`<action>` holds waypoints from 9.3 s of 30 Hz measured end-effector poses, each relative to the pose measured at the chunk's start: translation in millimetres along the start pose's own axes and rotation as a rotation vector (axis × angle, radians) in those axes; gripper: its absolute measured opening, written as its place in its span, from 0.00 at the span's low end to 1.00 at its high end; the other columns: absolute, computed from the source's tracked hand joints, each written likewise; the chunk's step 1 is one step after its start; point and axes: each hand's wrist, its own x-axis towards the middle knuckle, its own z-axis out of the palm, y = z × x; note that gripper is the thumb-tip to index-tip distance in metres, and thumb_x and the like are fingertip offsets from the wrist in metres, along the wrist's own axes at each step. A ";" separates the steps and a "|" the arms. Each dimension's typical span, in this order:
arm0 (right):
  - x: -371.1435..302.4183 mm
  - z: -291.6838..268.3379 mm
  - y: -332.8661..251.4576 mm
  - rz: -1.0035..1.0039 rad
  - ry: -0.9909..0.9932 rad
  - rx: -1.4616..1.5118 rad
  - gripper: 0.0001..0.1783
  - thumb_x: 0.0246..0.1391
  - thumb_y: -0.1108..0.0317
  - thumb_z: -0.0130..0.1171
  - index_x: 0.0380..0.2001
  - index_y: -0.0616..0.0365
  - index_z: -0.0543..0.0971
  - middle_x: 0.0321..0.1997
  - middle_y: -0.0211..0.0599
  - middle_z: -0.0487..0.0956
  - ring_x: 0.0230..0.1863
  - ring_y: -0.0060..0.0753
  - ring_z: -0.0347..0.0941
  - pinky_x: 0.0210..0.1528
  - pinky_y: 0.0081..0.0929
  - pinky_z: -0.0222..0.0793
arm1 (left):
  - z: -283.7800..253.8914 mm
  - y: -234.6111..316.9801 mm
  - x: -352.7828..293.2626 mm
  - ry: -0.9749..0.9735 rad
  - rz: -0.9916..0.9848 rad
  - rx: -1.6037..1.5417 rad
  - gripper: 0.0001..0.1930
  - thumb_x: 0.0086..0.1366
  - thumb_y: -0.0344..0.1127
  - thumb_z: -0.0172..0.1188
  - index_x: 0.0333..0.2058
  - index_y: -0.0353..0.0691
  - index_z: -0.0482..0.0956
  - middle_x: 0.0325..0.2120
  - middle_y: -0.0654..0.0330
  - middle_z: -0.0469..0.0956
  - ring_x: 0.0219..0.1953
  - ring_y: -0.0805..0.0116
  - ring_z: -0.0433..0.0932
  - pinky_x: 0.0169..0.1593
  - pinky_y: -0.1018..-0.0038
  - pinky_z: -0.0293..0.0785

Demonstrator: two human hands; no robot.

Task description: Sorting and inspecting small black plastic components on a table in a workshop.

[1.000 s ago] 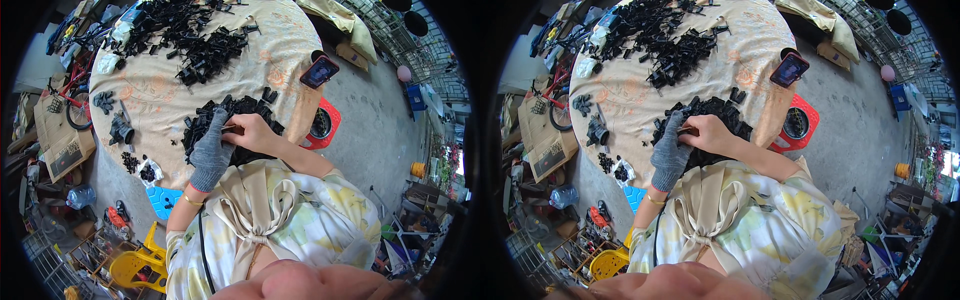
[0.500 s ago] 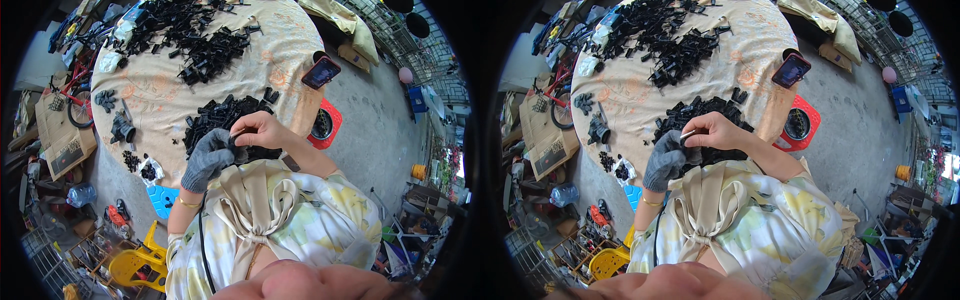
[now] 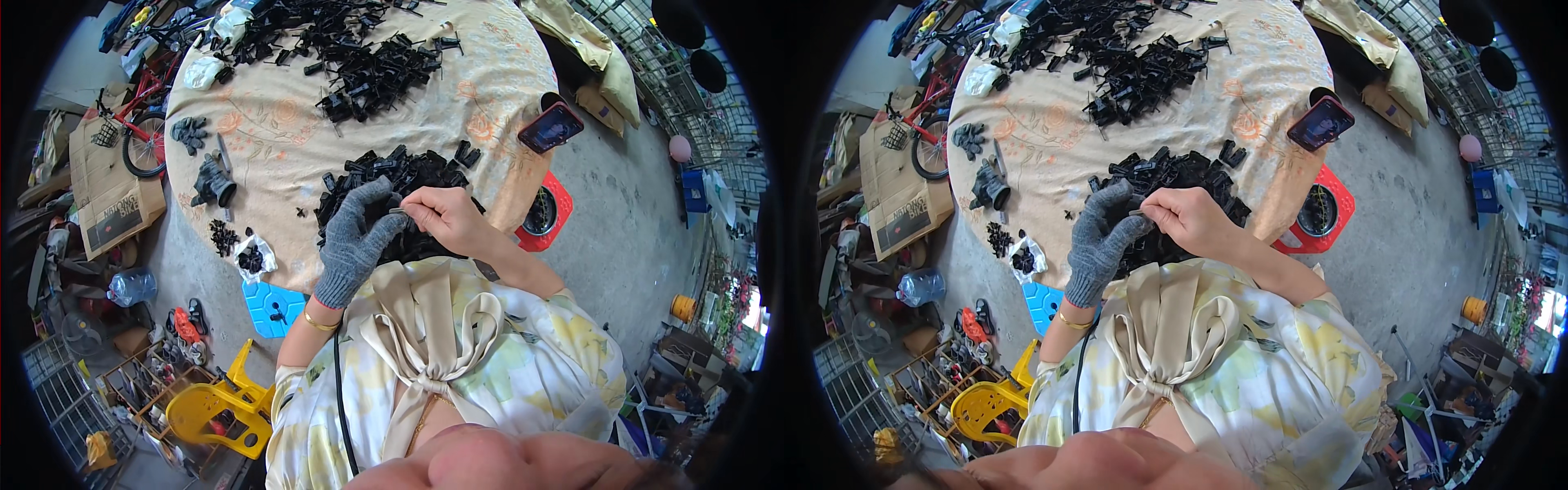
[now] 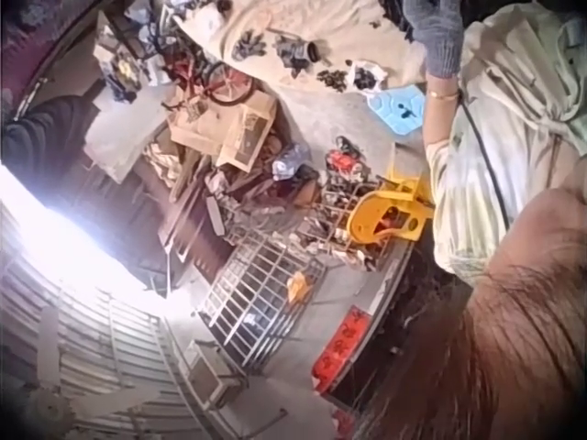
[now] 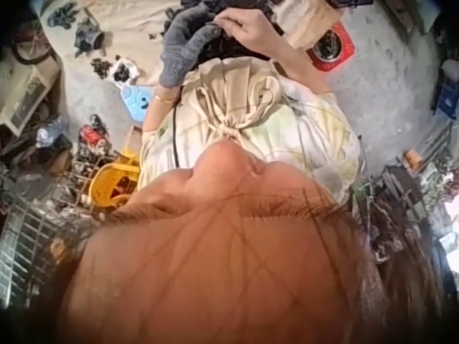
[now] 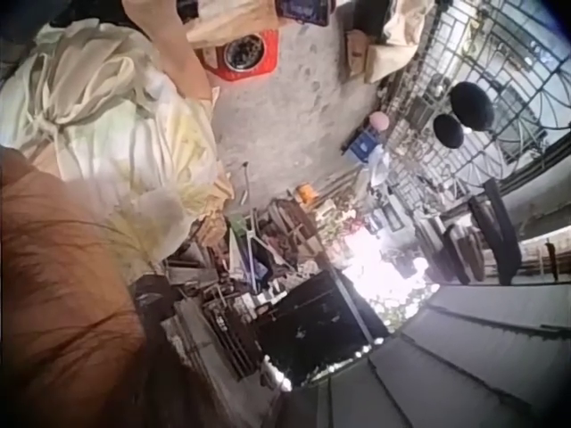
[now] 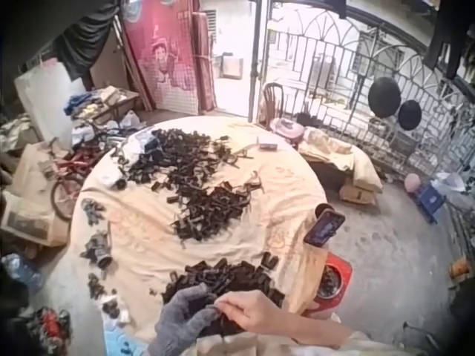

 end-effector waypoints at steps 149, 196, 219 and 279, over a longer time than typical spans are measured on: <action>126.8 -14.2 72.2 0.123 -0.361 -0.304 0.19 0.43 0.53 0.62 0.31 0.59 0.79 0.26 0.33 0.78 0.28 0.23 0.72 0.31 0.23 0.67 | -42.4 -27.0 4.3 0.020 0.418 0.852 0.19 0.50 0.26 0.61 0.43 0.38 0.72 0.34 0.53 0.75 0.36 0.57 0.74 0.41 0.68 0.70; 17.2 0.2 1.3 -0.013 -0.113 0.084 0.07 0.55 0.71 0.50 0.35 0.62 0.75 0.19 0.24 0.70 0.23 0.10 0.61 0.25 0.13 0.59 | -18.7 1.6 16.7 -0.070 0.016 -0.181 0.22 0.48 0.19 0.63 0.43 0.36 0.69 0.38 0.57 0.74 0.39 0.71 0.74 0.43 0.75 0.74; 14.2 6.4 31.7 0.222 -0.047 0.260 0.09 0.48 0.66 0.59 0.25 0.63 0.76 0.14 0.25 0.67 0.18 0.12 0.59 0.20 0.16 0.57 | -5.9 -4.7 4.8 0.024 0.140 0.707 0.30 0.47 0.28 0.66 0.51 0.39 0.67 0.30 0.58 0.76 0.30 0.67 0.76 0.35 0.74 0.73; 159.4 7.7 80.2 -0.081 -0.035 -0.467 0.17 0.38 0.55 0.61 0.26 0.57 0.79 0.27 0.42 0.78 0.32 0.44 0.75 0.35 0.34 0.70 | -36.6 -33.1 4.6 0.025 0.405 0.901 0.22 0.45 0.26 0.64 0.42 0.39 0.73 0.39 0.54 0.75 0.42 0.56 0.73 0.47 0.67 0.69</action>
